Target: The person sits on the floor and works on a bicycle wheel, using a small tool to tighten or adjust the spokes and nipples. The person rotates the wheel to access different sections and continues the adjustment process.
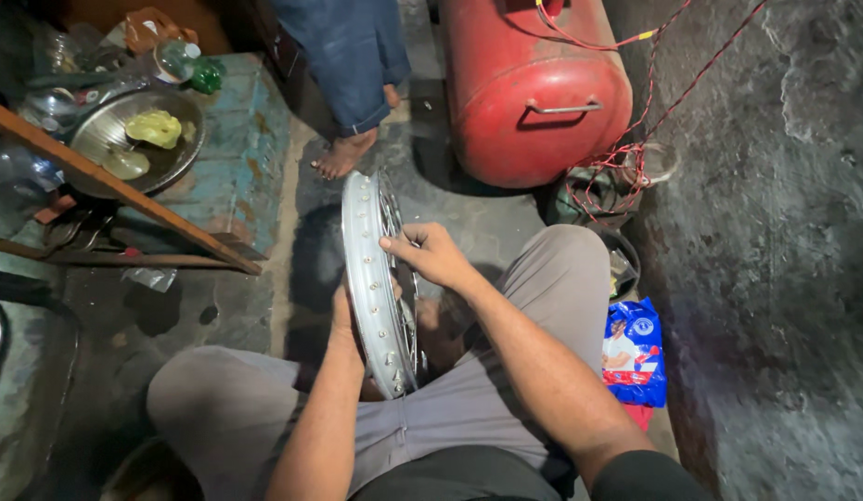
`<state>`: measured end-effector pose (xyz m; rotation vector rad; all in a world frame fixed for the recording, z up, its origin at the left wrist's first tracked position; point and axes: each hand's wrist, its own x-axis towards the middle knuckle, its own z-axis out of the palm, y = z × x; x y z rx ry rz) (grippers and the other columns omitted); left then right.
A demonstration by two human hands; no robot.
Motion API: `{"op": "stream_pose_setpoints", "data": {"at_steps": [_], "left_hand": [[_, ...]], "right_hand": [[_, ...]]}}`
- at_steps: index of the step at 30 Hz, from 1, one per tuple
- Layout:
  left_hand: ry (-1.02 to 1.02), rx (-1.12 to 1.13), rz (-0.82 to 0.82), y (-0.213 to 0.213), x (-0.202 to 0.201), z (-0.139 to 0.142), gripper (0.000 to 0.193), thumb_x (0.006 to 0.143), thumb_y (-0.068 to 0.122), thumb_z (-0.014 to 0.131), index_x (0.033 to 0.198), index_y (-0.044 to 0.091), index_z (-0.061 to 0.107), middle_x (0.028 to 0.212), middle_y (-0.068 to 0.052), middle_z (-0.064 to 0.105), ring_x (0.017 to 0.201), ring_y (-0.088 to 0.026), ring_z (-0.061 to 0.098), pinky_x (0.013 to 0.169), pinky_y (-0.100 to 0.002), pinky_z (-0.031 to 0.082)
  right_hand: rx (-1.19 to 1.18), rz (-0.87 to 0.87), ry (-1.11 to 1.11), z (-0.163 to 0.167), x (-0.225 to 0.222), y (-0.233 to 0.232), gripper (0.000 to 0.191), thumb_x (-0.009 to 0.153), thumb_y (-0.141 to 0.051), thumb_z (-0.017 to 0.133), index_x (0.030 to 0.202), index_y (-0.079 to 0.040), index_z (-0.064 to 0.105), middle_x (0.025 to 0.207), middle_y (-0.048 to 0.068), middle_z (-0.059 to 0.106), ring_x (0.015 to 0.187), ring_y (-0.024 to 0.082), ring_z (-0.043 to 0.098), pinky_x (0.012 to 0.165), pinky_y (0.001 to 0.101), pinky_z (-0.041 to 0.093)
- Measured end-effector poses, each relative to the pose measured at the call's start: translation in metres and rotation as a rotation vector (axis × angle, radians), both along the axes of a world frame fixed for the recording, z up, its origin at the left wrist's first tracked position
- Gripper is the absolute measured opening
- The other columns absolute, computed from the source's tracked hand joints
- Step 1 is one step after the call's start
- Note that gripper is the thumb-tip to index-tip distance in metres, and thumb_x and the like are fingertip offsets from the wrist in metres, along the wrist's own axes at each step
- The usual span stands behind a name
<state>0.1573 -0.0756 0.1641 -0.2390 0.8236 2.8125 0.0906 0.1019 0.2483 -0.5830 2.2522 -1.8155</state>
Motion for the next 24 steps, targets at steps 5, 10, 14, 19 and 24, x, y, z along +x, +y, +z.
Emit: {"op": "stream_pose_setpoints", "data": {"at_steps": [5, 10, 14, 19, 24], "left_hand": [[-0.064, -0.174, 0.108, 0.007, -0.001, 0.027, 0.045, 0.096, 0.045, 0.062, 0.100, 0.001, 0.064, 0.068, -0.013, 0.061, 0.055, -0.026, 0.059, 0.053, -0.040, 0.053], [0.002, -0.159, 0.037, 0.012, 0.026, 0.072, 0.066, 0.091, 0.060, 0.053, 0.111, -0.003, 0.064, 0.082, -0.015, 0.069, 0.066, -0.026, 0.068, 0.059, -0.038, 0.058], [0.180, -0.412, 0.118, 0.009, 0.041, 0.097, 0.052, 0.088, 0.036, 0.061, 0.132, 0.007, 0.055, 0.105, -0.011, 0.068, 0.081, -0.023, 0.071, 0.070, -0.039, 0.060], [0.191, -0.672, 0.211, 0.012, 0.045, 0.102, 0.045, 0.094, 0.019, 0.066, 0.134, 0.000, 0.057, 0.117, -0.010, 0.066, 0.100, -0.014, 0.065, 0.087, -0.030, 0.054], [0.108, -0.665, 0.255, 0.016, 0.048, 0.098, 0.040, 0.094, 0.017, 0.066, 0.129, -0.002, 0.059, 0.111, -0.012, 0.070, 0.094, -0.015, 0.066, 0.081, -0.030, 0.055]], "right_hand": [[-0.051, 0.016, -0.061, -0.005, 0.000, -0.001, 0.042, 0.094, -0.039, 0.070, 0.073, -0.003, 0.069, 0.062, -0.005, 0.058, 0.062, 0.003, 0.049, 0.054, 0.0278, 0.042], [-0.070, -0.028, -0.061, -0.014, -0.003, -0.002, 0.040, 0.099, -0.032, 0.070, 0.076, -0.001, 0.060, 0.062, -0.003, 0.053, 0.059, 0.006, 0.047, 0.053, 0.0282, 0.041], [-0.204, 0.058, 0.126, -0.017, -0.004, -0.002, 0.016, 0.092, -0.017, 0.073, 0.088, -0.003, 0.066, 0.076, -0.004, 0.060, 0.074, 0.003, 0.051, 0.067, 0.0237, 0.046], [-0.203, 0.305, -0.019, -0.014, 0.005, -0.006, 0.016, 0.084, -0.009, 0.075, 0.098, -0.002, 0.070, 0.080, -0.007, 0.056, 0.075, 0.003, 0.047, 0.067, 0.0239, 0.043], [-0.085, 0.345, 0.061, -0.016, 0.006, 0.000, 0.028, 0.085, -0.012, 0.078, 0.110, -0.001, 0.074, 0.075, -0.004, 0.058, 0.075, 0.005, 0.051, 0.071, 0.0256, 0.048]]}}
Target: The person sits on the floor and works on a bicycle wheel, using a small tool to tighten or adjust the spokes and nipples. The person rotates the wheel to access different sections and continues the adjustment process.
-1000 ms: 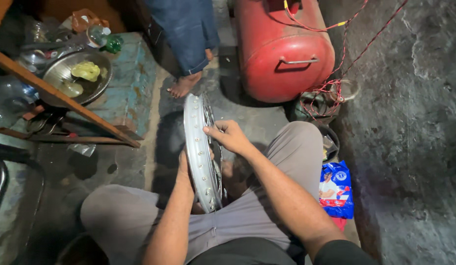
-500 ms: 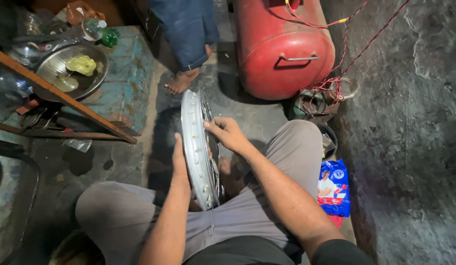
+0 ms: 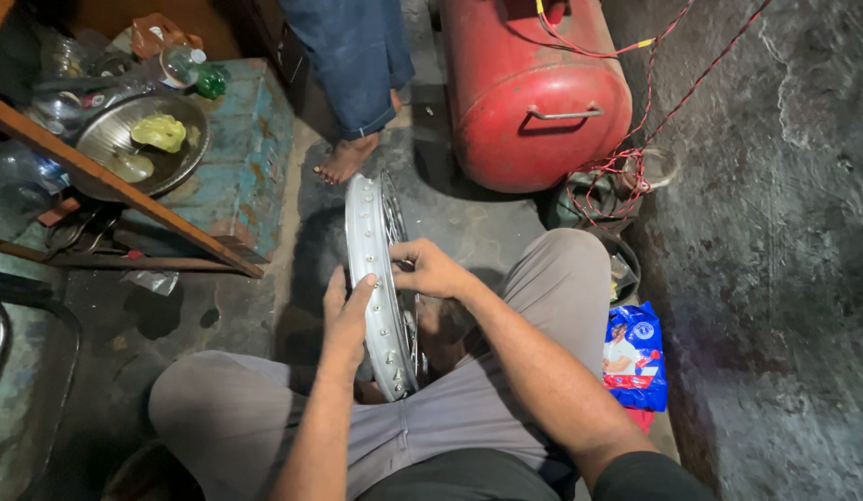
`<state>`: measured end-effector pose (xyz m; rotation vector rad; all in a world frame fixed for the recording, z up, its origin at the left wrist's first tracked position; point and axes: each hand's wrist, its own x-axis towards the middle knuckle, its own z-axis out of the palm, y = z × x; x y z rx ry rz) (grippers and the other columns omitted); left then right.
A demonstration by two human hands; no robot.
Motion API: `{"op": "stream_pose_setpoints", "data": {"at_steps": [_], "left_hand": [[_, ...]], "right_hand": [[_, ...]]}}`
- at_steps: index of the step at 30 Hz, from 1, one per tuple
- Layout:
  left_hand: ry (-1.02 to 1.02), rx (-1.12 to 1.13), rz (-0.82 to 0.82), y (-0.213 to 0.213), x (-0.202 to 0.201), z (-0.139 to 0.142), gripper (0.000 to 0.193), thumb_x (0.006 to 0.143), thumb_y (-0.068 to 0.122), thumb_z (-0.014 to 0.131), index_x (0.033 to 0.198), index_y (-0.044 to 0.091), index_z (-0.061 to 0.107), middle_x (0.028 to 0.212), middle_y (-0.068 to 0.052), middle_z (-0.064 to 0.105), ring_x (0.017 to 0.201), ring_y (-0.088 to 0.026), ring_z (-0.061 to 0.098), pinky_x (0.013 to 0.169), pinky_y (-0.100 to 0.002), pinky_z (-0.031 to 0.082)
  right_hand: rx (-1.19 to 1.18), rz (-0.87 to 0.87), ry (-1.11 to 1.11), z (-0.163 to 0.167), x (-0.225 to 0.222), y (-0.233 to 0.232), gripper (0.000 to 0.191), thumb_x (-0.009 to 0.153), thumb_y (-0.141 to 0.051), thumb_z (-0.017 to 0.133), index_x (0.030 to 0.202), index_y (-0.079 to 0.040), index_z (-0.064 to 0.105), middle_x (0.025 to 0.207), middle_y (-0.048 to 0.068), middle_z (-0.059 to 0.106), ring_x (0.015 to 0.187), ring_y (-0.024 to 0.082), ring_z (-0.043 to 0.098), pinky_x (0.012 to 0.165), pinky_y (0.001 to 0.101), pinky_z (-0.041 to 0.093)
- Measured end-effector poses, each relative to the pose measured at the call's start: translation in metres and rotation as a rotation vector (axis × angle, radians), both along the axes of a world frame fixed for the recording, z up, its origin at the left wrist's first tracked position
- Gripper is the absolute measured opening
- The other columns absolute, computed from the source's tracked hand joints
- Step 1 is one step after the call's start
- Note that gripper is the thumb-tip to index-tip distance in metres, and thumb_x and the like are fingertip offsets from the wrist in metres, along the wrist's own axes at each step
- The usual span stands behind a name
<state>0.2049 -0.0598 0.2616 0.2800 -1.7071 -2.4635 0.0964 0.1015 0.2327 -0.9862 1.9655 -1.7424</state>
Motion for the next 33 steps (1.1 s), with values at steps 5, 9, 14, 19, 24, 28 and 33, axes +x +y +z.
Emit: {"op": "stream_pose_setpoints", "data": {"at_steps": [5, 9, 14, 19, 24, 28, 33], "left_hand": [[0.000, -0.030, 0.038, -0.001, -0.002, -0.005, 0.041, 0.095, 0.019, 0.067, 0.128, -0.003, 0.059, 0.108, -0.008, 0.069, 0.093, -0.013, 0.065, 0.079, -0.029, 0.053], [-0.034, -0.009, 0.035, -0.004, -0.003, -0.011, 0.040, 0.094, 0.019, 0.068, 0.127, -0.002, 0.060, 0.104, -0.007, 0.069, 0.088, -0.013, 0.064, 0.075, -0.029, 0.053], [-0.021, 0.023, 0.003, -0.008, -0.005, -0.018, 0.038, 0.095, 0.018, 0.067, 0.126, -0.003, 0.062, 0.103, -0.009, 0.070, 0.087, -0.013, 0.064, 0.076, -0.028, 0.053], [-0.020, -0.024, 0.009, -0.008, -0.006, -0.020, 0.037, 0.095, 0.019, 0.067, 0.126, -0.001, 0.063, 0.104, -0.006, 0.070, 0.087, -0.011, 0.064, 0.075, -0.027, 0.053], [-0.005, -0.006, -0.001, -0.009, -0.006, -0.018, 0.036, 0.095, 0.020, 0.067, 0.124, -0.002, 0.064, 0.103, -0.007, 0.070, 0.087, -0.011, 0.063, 0.076, -0.027, 0.052], [0.008, -0.055, 0.005, -0.008, -0.003, -0.014, 0.034, 0.096, 0.021, 0.067, 0.121, -0.002, 0.064, 0.102, -0.007, 0.069, 0.087, -0.011, 0.063, 0.076, -0.027, 0.052], [-0.013, -0.064, 0.059, -0.004, 0.000, -0.009, 0.036, 0.094, 0.024, 0.069, 0.119, -0.001, 0.062, 0.101, -0.008, 0.069, 0.087, -0.013, 0.063, 0.074, -0.029, 0.052]], "right_hand": [[-0.050, 0.039, 0.000, -0.020, -0.002, -0.008, 0.030, 0.082, -0.010, 0.078, 0.111, -0.001, 0.075, 0.092, 0.000, 0.075, 0.088, 0.006, 0.064, 0.082, 0.0270, 0.054], [-0.131, -0.108, -0.040, -0.037, 0.004, -0.030, 0.027, 0.081, -0.010, 0.080, 0.106, 0.000, 0.075, 0.093, 0.004, 0.076, 0.088, 0.008, 0.065, 0.080, 0.0287, 0.056], [-0.128, -0.016, -0.010, -0.038, -0.005, -0.020, 0.030, 0.081, -0.010, 0.080, 0.109, 0.001, 0.074, 0.096, 0.004, 0.076, 0.089, 0.008, 0.065, 0.082, 0.0288, 0.055], [-0.090, -0.066, 0.008, -0.036, -0.004, -0.020, 0.030, 0.081, -0.010, 0.082, 0.109, 0.001, 0.076, 0.092, 0.005, 0.076, 0.086, 0.008, 0.064, 0.080, 0.0289, 0.056], [-0.174, -0.019, -0.070, -0.040, -0.004, -0.024, 0.031, 0.080, -0.009, 0.080, 0.109, 0.000, 0.074, 0.095, 0.001, 0.074, 0.089, 0.007, 0.063, 0.082, 0.0282, 0.055], [-0.026, -0.058, -0.016, -0.044, -0.008, -0.018, 0.027, 0.082, -0.009, 0.083, 0.107, 0.002, 0.077, 0.084, 0.003, 0.070, 0.079, 0.009, 0.058, 0.072, 0.0295, 0.051], [-0.145, -0.171, -0.055, -0.043, 0.004, -0.031, 0.027, 0.080, -0.008, 0.080, 0.104, 0.002, 0.074, 0.091, 0.002, 0.073, 0.087, 0.007, 0.062, 0.079, 0.0280, 0.055]]}}
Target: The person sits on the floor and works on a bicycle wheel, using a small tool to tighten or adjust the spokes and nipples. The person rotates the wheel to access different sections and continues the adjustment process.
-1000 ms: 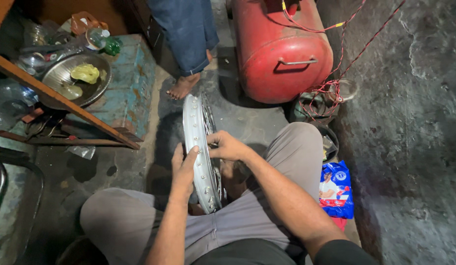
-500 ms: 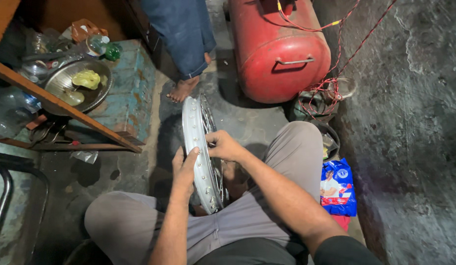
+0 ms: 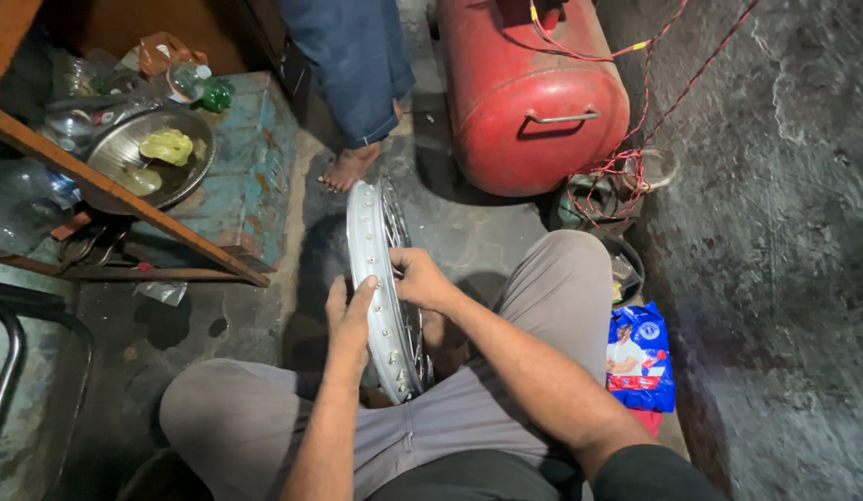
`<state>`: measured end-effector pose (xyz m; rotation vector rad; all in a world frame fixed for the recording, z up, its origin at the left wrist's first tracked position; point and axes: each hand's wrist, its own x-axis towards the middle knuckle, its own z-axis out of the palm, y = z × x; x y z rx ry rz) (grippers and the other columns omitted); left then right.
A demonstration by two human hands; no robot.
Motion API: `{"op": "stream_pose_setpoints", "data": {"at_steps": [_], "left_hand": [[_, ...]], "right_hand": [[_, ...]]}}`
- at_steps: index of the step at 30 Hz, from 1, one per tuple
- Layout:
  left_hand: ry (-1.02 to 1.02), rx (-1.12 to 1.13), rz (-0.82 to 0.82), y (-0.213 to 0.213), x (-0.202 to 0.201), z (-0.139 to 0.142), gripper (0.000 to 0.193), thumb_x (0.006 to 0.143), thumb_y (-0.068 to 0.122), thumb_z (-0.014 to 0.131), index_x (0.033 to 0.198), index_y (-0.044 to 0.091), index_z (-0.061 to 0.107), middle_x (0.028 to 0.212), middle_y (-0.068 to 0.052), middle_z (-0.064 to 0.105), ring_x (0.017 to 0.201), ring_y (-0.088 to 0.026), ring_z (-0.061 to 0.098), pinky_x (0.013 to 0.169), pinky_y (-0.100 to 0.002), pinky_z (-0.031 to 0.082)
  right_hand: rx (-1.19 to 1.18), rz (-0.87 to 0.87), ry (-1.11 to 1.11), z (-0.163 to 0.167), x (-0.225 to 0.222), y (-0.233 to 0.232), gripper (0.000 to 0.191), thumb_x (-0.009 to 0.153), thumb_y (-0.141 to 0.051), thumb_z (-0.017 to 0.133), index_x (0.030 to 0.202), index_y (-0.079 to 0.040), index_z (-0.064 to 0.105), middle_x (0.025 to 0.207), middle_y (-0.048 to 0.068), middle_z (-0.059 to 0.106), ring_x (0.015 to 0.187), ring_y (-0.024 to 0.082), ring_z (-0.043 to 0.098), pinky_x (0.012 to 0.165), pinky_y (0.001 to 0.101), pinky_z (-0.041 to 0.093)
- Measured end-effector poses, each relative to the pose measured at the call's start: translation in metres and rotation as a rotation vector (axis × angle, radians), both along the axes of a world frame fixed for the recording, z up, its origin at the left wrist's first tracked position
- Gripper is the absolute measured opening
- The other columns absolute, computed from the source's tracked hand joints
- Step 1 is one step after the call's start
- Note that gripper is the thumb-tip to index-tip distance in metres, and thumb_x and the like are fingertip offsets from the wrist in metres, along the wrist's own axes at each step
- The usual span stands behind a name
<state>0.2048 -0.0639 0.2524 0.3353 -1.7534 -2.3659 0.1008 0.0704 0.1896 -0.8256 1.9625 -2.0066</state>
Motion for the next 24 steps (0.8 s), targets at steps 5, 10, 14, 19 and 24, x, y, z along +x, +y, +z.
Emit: {"op": "stream_pose_setpoints", "data": {"at_steps": [5, 10, 14, 19, 24], "left_hand": [[-0.025, 0.065, -0.018, 0.001, 0.008, -0.010, 0.041, 0.096, 0.028, 0.066, 0.123, -0.001, 0.063, 0.105, -0.008, 0.068, 0.091, -0.014, 0.062, 0.079, -0.030, 0.051], [-0.018, 0.225, -0.145, -0.017, 0.008, -0.035, 0.049, 0.099, 0.035, 0.058, 0.130, -0.002, 0.064, 0.114, -0.008, 0.072, 0.103, -0.015, 0.065, 0.090, -0.029, 0.052], [-0.006, 0.315, -0.300, -0.042, 0.000, -0.061, 0.046, 0.093, 0.021, 0.062, 0.132, -0.002, 0.065, 0.119, -0.008, 0.073, 0.108, -0.016, 0.068, 0.096, -0.029, 0.053], [-0.022, 0.228, -0.396, -0.053, -0.006, -0.095, 0.040, 0.093, 0.003, 0.067, 0.132, 0.000, 0.062, 0.113, -0.004, 0.071, 0.097, -0.013, 0.067, 0.087, -0.031, 0.055], [-0.129, 0.208, -0.374, -0.056, -0.010, -0.107, 0.029, 0.093, 0.001, 0.066, 0.122, -0.004, 0.070, 0.106, -0.008, 0.075, 0.090, -0.015, 0.070, 0.084, -0.031, 0.057]], "right_hand": [[-0.026, 0.024, 0.036, 0.016, 0.005, 0.001, 0.030, 0.079, -0.007, 0.080, 0.106, 0.003, 0.073, 0.095, 0.002, 0.075, 0.091, 0.008, 0.064, 0.083, 0.0278, 0.055], [0.069, 0.146, 0.036, 0.028, -0.003, 0.019, 0.030, 0.079, -0.005, 0.080, 0.107, 0.000, 0.071, 0.085, -0.004, 0.064, 0.081, 0.004, 0.054, 0.073, 0.0250, 0.049], [0.067, 0.124, 0.015, 0.030, -0.010, 0.027, 0.015, 0.085, -0.004, 0.077, 0.091, 0.000, 0.063, 0.077, -0.005, 0.051, 0.076, 0.004, 0.046, 0.068, 0.0247, 0.043], [0.060, 0.038, -0.025, 0.032, -0.013, 0.028, 0.007, 0.085, -0.006, 0.074, 0.089, -0.001, 0.070, 0.073, -0.006, 0.055, 0.071, 0.004, 0.049, 0.064, 0.0242, 0.043], [0.093, 0.025, -0.006, 0.038, -0.011, 0.028, 0.009, 0.083, -0.008, 0.073, 0.088, -0.001, 0.070, 0.074, -0.004, 0.062, 0.071, 0.004, 0.054, 0.064, 0.0244, 0.046]]}}
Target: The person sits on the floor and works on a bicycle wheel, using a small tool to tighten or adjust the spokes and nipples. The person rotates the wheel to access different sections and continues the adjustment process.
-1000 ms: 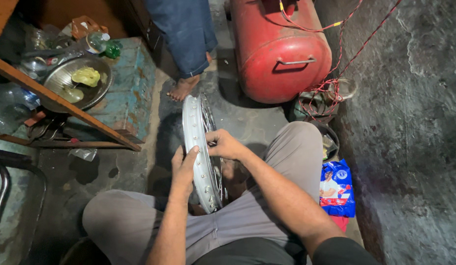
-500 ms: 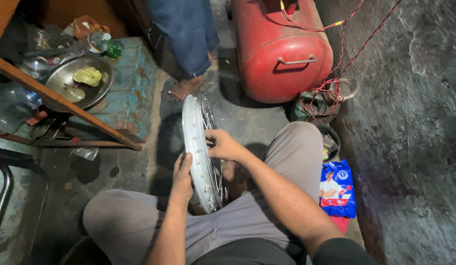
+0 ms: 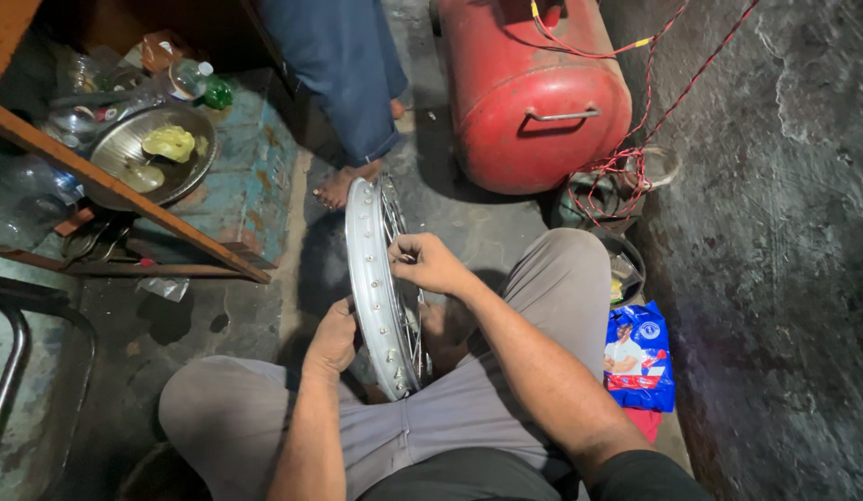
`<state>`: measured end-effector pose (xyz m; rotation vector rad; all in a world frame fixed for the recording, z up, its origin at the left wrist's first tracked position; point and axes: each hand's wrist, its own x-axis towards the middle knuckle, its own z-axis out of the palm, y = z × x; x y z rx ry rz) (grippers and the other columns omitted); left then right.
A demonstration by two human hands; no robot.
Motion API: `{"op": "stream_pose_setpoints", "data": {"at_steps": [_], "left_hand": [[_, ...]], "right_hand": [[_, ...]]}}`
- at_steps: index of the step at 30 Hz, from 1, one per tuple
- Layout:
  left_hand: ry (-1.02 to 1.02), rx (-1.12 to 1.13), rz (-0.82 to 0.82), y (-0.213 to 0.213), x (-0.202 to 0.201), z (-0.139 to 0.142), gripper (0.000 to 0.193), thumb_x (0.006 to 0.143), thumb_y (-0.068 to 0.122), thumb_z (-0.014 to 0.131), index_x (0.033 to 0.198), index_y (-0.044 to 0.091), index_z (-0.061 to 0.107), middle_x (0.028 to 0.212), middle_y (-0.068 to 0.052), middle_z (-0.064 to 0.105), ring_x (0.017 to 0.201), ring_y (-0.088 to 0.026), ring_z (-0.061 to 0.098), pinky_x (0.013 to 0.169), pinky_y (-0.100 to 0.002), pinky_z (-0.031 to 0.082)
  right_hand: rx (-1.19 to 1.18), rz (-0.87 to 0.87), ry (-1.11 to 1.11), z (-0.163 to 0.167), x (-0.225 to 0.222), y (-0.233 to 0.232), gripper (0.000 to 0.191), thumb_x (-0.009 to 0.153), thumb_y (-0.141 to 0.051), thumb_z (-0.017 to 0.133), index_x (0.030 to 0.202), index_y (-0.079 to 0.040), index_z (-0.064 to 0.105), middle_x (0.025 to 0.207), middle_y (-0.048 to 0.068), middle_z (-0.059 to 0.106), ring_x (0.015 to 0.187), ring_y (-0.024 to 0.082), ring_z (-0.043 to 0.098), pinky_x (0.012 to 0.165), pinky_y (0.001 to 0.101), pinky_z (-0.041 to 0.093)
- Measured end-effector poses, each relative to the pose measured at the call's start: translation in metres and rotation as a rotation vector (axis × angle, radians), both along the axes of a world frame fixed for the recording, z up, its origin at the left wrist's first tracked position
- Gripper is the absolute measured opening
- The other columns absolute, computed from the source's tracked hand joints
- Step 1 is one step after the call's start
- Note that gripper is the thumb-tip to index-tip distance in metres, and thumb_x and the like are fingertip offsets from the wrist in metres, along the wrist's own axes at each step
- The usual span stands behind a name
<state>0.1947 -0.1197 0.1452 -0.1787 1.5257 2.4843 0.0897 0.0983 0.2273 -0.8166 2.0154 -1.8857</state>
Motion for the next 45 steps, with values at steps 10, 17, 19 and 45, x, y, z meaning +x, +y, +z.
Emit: {"op": "stream_pose_setpoints", "data": {"at_steps": [10, 17, 19, 45], "left_hand": [[0.065, 0.044, -0.004, -0.001, 0.003, 0.007, 0.027, 0.096, 0.006, 0.063, 0.120, -0.003, 0.071, 0.110, -0.009, 0.074, 0.096, -0.017, 0.069, 0.088, -0.032, 0.055], [0.107, 0.031, 0.024, 0.000, 0.006, 0.012, 0.034, 0.092, 0.011, 0.060, 0.124, 0.003, 0.069, 0.114, -0.004, 0.074, 0.101, -0.012, 0.069, 0.092, -0.028, 0.053], [0.149, 0.035, -0.012, -0.001, 0.005, 0.008, 0.035, 0.091, 0.005, 0.065, 0.126, 0.003, 0.066, 0.114, -0.004, 0.072, 0.099, -0.013, 0.068, 0.090, -0.030, 0.054], [0.280, -0.787, 0.442, 0.067, 0.067, 0.053, 0.041, 0.100, 0.026, 0.063, 0.125, -0.007, 0.060, 0.108, -0.015, 0.071, 0.099, -0.021, 0.065, 0.090, -0.034, 0.052]], "right_hand": [[-0.004, 0.004, 0.040, -0.001, 0.000, -0.002, 0.013, 0.082, -0.010, 0.075, 0.084, -0.001, 0.065, 0.071, -0.004, 0.056, 0.071, 0.004, 0.050, 0.065, 0.0258, 0.045], [0.027, 0.002, 0.027, -0.002, -0.001, -0.002, 0.013, 0.082, -0.010, 0.075, 0.083, -0.001, 0.065, 0.072, -0.004, 0.054, 0.071, 0.005, 0.048, 0.064, 0.0260, 0.043], [0.035, 0.000, 0.019, -0.002, 0.000, -0.003, 0.014, 0.082, -0.010, 0.076, 0.083, -0.001, 0.065, 0.071, -0.004, 0.053, 0.070, 0.005, 0.048, 0.063, 0.0262, 0.043], [0.129, 0.016, 0.121, 0.001, 0.002, 0.000, 0.015, 0.081, -0.010, 0.077, 0.085, 0.001, 0.066, 0.069, 0.002, 0.057, 0.070, 0.007, 0.050, 0.064, 0.0293, 0.047]]}}
